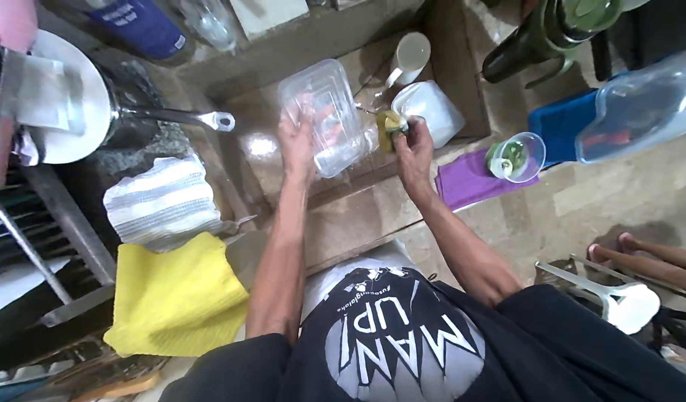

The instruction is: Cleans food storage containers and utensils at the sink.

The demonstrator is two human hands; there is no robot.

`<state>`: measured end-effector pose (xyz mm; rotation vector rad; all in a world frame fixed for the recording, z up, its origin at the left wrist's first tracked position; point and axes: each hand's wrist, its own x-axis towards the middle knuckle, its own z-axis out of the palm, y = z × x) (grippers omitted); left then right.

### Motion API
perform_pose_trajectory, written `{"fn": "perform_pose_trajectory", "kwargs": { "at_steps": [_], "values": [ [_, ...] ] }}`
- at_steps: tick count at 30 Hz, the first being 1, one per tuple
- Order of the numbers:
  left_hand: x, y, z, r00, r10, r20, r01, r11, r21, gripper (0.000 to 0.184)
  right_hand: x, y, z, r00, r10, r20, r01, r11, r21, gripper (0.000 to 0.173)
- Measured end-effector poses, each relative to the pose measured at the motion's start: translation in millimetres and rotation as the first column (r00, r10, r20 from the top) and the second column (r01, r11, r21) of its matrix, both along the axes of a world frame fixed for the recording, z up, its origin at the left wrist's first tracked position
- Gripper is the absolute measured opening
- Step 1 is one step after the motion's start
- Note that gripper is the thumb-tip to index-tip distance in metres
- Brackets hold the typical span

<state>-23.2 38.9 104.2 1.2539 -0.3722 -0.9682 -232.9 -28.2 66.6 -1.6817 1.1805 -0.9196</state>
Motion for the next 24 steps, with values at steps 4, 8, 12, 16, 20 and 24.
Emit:
{"fn": "perform_pose_trajectory", "kwargs": {
  "at_steps": [4, 8, 12, 16, 20, 24],
  "values": [
    [-21.7, 5.4, 0.5, 0.995, -0.103, 0.001, 0.103, 0.994, -0.029, 0.039, 28.7, 16.1, 6.8, 0.995, -0.010, -0.097, 0.026, 0.987, 0.158, 0.029],
    [-35.9, 12.2, -6.1, 0.975, -0.170, 0.142, 0.163, 0.985, 0.058, 0.036, 53.3, -14.5, 14.6, 0.996, -0.015, -0.093, 0.026, 0.993, 0.115, 0.029],
    [-23.6, 7.0, 14.1, 0.935, -0.293, 0.202, 0.279, 0.956, 0.096, 0.036, 60.9, -39.0, 18.7, 0.994, 0.072, -0.084, -0.087, 0.980, -0.179, 0.025],
    [-13.7, -0.3, 27.5, 0.881, -0.407, 0.243, 0.366, 0.910, 0.196, 0.038, 67.9, -45.0, 33.8, 0.967, 0.235, -0.094, -0.253, 0.894, -0.371, 0.022],
    [-13.4, -4.8, 19.9, 0.819, -0.501, 0.280, 0.410, 0.852, 0.325, 0.047, 74.0, -33.2, 52.3, 0.885, 0.455, -0.100, -0.454, 0.793, -0.407, 0.022],
    [1.3, 6.4, 31.9, 0.800, -0.542, 0.256, 0.472, 0.833, 0.287, 0.035, 39.4, -43.4, 30.1, 0.911, 0.370, -0.183, -0.411, 0.852, -0.324, 0.025]
  ]
}}
